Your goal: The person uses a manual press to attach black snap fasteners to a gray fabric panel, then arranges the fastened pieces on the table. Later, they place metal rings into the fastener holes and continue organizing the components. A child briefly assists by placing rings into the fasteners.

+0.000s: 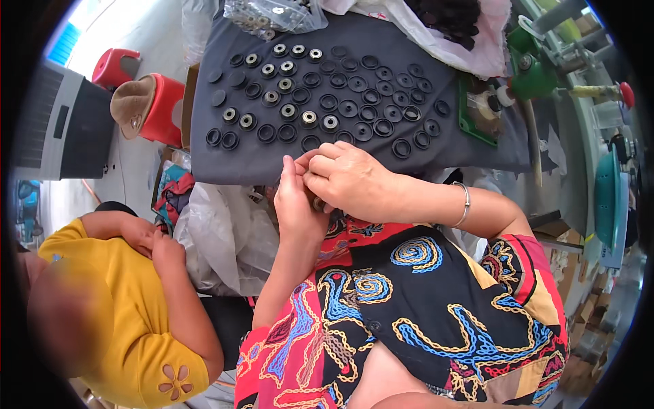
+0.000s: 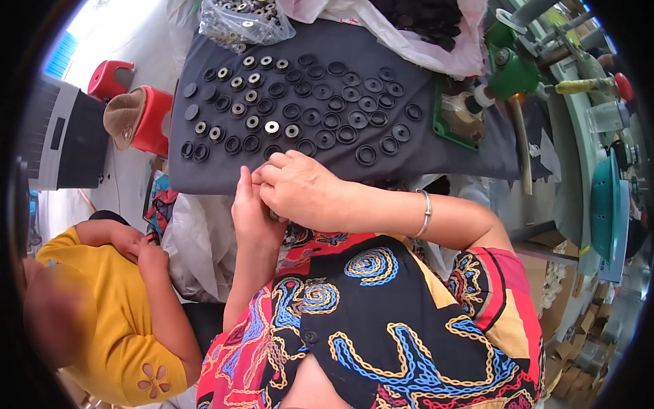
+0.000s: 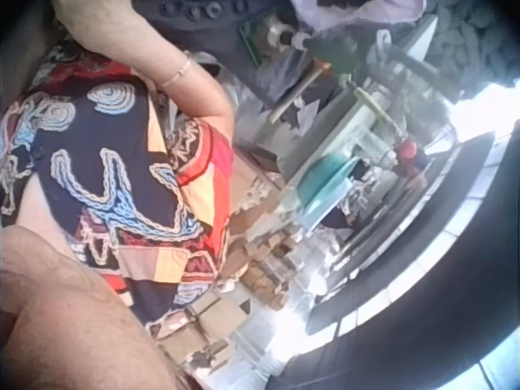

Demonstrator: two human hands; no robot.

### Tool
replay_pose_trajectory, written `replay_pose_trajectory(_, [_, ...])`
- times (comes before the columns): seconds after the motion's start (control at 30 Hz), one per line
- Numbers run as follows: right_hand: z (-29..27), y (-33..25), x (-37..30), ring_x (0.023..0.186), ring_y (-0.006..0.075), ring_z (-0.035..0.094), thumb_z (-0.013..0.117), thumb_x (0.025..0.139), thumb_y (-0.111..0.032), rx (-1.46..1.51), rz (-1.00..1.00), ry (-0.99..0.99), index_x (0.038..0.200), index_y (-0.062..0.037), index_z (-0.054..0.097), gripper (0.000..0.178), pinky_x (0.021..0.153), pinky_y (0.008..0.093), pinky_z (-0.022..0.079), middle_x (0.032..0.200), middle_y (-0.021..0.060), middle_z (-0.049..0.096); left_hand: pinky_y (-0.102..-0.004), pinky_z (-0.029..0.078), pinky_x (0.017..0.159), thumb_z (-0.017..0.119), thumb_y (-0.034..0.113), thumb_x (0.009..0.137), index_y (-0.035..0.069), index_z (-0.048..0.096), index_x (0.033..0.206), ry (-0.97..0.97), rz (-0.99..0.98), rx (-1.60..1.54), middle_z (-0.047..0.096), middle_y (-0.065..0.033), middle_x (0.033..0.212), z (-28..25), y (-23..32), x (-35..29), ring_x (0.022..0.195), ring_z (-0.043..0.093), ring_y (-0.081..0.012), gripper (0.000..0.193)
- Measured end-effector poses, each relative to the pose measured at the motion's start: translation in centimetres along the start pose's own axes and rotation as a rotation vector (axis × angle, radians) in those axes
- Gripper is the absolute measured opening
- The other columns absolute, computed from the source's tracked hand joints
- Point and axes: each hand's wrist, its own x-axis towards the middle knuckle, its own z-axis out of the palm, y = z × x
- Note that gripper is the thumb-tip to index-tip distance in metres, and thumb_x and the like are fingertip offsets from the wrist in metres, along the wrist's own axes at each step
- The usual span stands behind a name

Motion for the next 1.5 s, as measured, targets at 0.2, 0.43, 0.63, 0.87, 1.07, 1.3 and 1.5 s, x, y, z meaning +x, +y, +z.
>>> replay_pose_trajectory(0.2, [0.8,1.1,-1.2,0.094,0.028,0.06,0.067,0.068,-0.01,0.164,0.135,0.048,0.091,0.0003,0.066,0.025,0.083,0.0377,0.049,0.1,0.011,0.063,-0.0235,0.049,0.063,0.031,0.041,0.104,0.0,0.055,0.117,0.055,0.063,0.241,0.064,-0.0088,0.094,1.6,-0.9,0.0,0.081,0.062,-0.0124,0.049])
replay_pose_trajectory(0.43, [-1.9,3.8,-1.4,0.082,0.0314,0.062,0.064,0.07,-0.007,0.283,0.338,0.041,0.09,-0.0044,0.068,0.02,0.072,0.0404,0.052,0.083,0.0134,0.061,-0.0209,0.037,0.043,0.033,0.043,0.103,-0.003,0.051,0.118,-0.165,0.104,0.249,0.062,-0.0141,0.09,0.1,-0.6,0.9,0.063,0.062,-0.0158,0.051])
replay_pose_trajectory(0.63, [-2.4,9.6,-1.3,0.081,0.0288,0.063,0.068,0.073,-0.004,0.052,0.485,-0.004,0.093,-0.001,0.065,0.02,0.069,0.0363,0.052,0.088,0.0128,0.062,-0.0213,0.031,0.039,0.032,0.036,0.104,-0.004,0.053,0.112,-0.084,0.164,0.144,0.062,-0.0155,0.085,-0.2,1.0,1.0,0.056,0.06,-0.0169,0.046])
replay_pose_trajectory(0.87, [-1.2,11.0,-0.6,0.081,0.0293,0.063,0.069,0.072,-0.006,0.008,0.534,-0.098,0.092,-0.0009,0.065,0.021,0.073,0.0385,0.051,0.087,0.0126,0.062,-0.0219,0.031,0.038,0.031,0.034,0.104,-0.004,0.054,0.109,-0.097,0.167,0.095,0.062,-0.0156,0.085,-0.8,1.6,1.4,0.055,0.06,-0.0184,0.044])
replay_pose_trajectory(1.07, [-0.4,11.6,0.3,0.08,0.0325,0.061,0.07,0.071,-0.01,-0.008,0.443,-0.155,0.088,-0.0025,0.065,0.02,0.071,0.0406,0.049,0.084,0.0131,0.06,-0.0222,0.033,0.04,0.039,0.032,0.102,-0.003,0.057,0.107,-0.091,0.175,0.038,0.062,-0.0128,0.082,-1.9,1.7,1.0,0.054,0.06,-0.0168,0.039])
replay_pose_trajectory(1.3, [-1.3,9.5,0.5,0.065,0.0198,0.057,0.071,0.06,0.005,0.31,0.742,-0.094,0.08,0.0026,0.059,0.024,0.062,0.0313,0.046,0.072,0.0085,0.055,-0.0233,0.035,0.04,0.036,0.034,0.103,-0.001,0.056,0.105,-0.212,0.086,-0.165,0.061,-0.0127,0.083,-2.7,1.5,0.4,0.058,0.062,-0.0192,0.04])
replay_pose_trajectory(1.5, [-0.9,9.4,0.8,0.065,0.0141,0.052,0.073,0.061,0.005,0.223,0.65,-0.089,0.08,0.0027,0.058,0.024,0.06,0.0284,0.042,0.073,0.005,0.052,-0.0224,0.036,0.04,0.034,0.032,0.104,0.0,0.056,0.103,-0.203,0.091,-0.212,0.06,-0.0117,0.082,-2.6,1.3,-0.3,0.059,0.062,-0.0187,0.039])
